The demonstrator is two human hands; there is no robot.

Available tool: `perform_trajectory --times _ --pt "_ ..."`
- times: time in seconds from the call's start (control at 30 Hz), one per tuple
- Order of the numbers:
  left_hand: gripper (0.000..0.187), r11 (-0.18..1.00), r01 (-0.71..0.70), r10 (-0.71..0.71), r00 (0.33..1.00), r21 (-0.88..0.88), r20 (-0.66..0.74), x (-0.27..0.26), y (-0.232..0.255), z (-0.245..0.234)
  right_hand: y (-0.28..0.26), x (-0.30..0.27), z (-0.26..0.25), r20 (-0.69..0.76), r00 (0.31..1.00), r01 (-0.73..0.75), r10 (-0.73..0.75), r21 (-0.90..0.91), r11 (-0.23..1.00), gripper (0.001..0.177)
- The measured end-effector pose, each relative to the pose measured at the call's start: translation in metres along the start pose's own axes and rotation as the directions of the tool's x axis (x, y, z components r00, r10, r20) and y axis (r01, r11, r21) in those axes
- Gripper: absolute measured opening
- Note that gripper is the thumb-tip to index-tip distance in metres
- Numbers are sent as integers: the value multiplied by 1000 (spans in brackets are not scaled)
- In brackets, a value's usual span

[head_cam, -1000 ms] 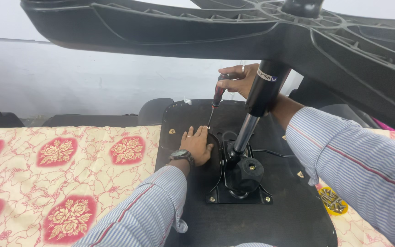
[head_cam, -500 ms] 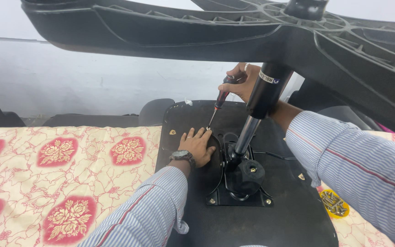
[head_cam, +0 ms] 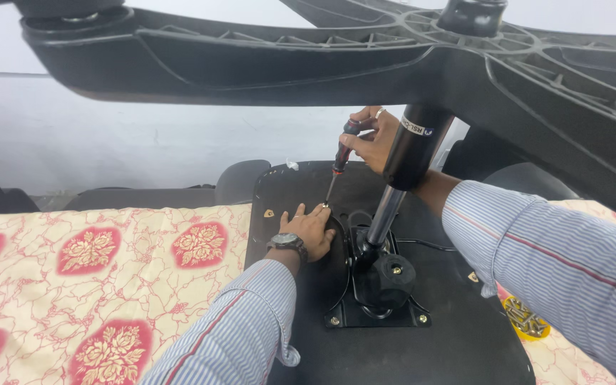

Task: The person uses a screwdriver to tighten screws on the underside of an office chair, securing the gas lift cylinder to the seat base. The person repeatedly adjusts the chair and repositions the tool to access different screw locations.

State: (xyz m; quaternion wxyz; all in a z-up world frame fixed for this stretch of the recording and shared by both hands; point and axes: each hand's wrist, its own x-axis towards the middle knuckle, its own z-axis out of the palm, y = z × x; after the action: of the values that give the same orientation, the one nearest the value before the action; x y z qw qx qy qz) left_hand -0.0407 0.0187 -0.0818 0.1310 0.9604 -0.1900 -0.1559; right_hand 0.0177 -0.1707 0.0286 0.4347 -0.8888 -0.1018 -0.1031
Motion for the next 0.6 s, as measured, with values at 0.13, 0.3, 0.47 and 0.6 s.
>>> perform_trajectory --times 0.13,0.3,0.47,0.6 --pt "59 1000 19 -19 999 2 26 2 2 -7 7 1 2 -7 979 205 -205 -62 977 41" --pt "58 999 45 -44 999 -18 27 -2 7 -11 1 -7 7 65 943 330 -325 -87 940 41" --pt "59 997 72 -72 997 -13 38 -4 11 -11 -7 -18 11 46 925 378 -376 -188 907 43" --pt "61 995 103 -103 994 7 26 -7 14 -4 -8 -20 14 22 897 433 -441 -238 869 46"
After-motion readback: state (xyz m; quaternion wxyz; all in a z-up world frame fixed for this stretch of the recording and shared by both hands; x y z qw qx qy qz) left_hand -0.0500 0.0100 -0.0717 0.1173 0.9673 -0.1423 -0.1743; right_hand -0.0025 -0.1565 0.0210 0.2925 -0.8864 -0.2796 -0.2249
